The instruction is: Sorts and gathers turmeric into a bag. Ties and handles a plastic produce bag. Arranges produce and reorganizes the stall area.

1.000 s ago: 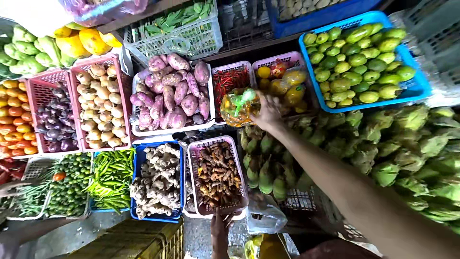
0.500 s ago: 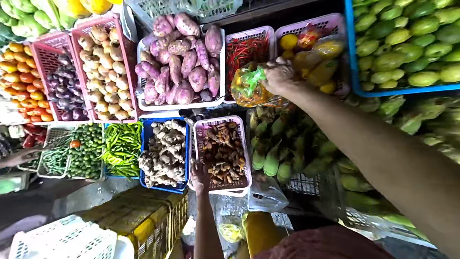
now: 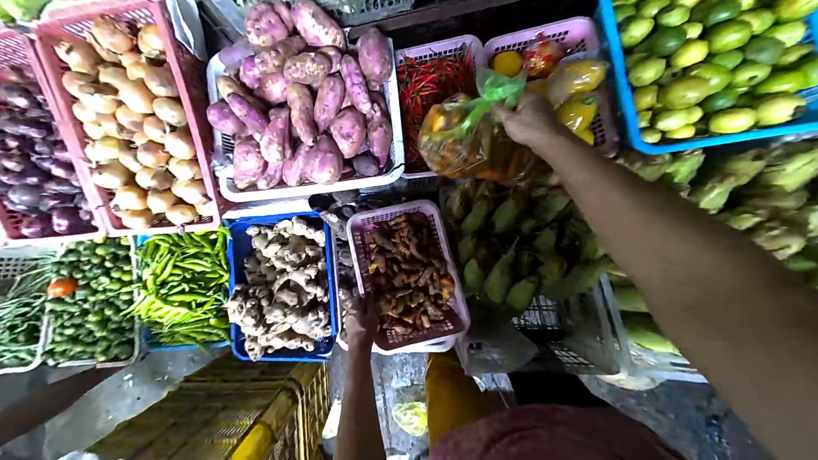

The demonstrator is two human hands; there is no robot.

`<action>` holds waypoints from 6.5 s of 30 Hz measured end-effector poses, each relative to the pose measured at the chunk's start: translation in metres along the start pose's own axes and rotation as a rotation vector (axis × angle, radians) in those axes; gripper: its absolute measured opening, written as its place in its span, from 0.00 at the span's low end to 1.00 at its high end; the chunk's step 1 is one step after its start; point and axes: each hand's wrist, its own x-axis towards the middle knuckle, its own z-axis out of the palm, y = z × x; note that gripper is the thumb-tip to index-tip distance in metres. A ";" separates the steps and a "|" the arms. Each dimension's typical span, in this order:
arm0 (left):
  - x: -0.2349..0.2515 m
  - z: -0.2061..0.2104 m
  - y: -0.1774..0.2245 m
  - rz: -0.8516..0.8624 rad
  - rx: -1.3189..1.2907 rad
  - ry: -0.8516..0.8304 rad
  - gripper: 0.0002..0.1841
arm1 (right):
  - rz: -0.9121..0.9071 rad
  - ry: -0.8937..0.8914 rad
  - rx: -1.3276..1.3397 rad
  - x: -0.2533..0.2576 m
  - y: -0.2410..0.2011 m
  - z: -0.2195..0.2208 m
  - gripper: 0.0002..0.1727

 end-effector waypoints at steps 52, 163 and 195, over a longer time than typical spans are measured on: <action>-0.060 0.018 0.046 0.760 -0.301 0.159 0.10 | -0.116 -0.441 0.235 -0.242 -0.001 0.093 0.18; -0.057 0.017 0.045 0.156 -0.439 -0.157 0.36 | -0.083 -0.460 -0.202 -0.157 0.037 0.143 0.22; -0.050 0.003 0.068 0.430 0.016 0.162 0.13 | -0.713 -0.701 -0.285 -0.136 0.000 0.155 0.14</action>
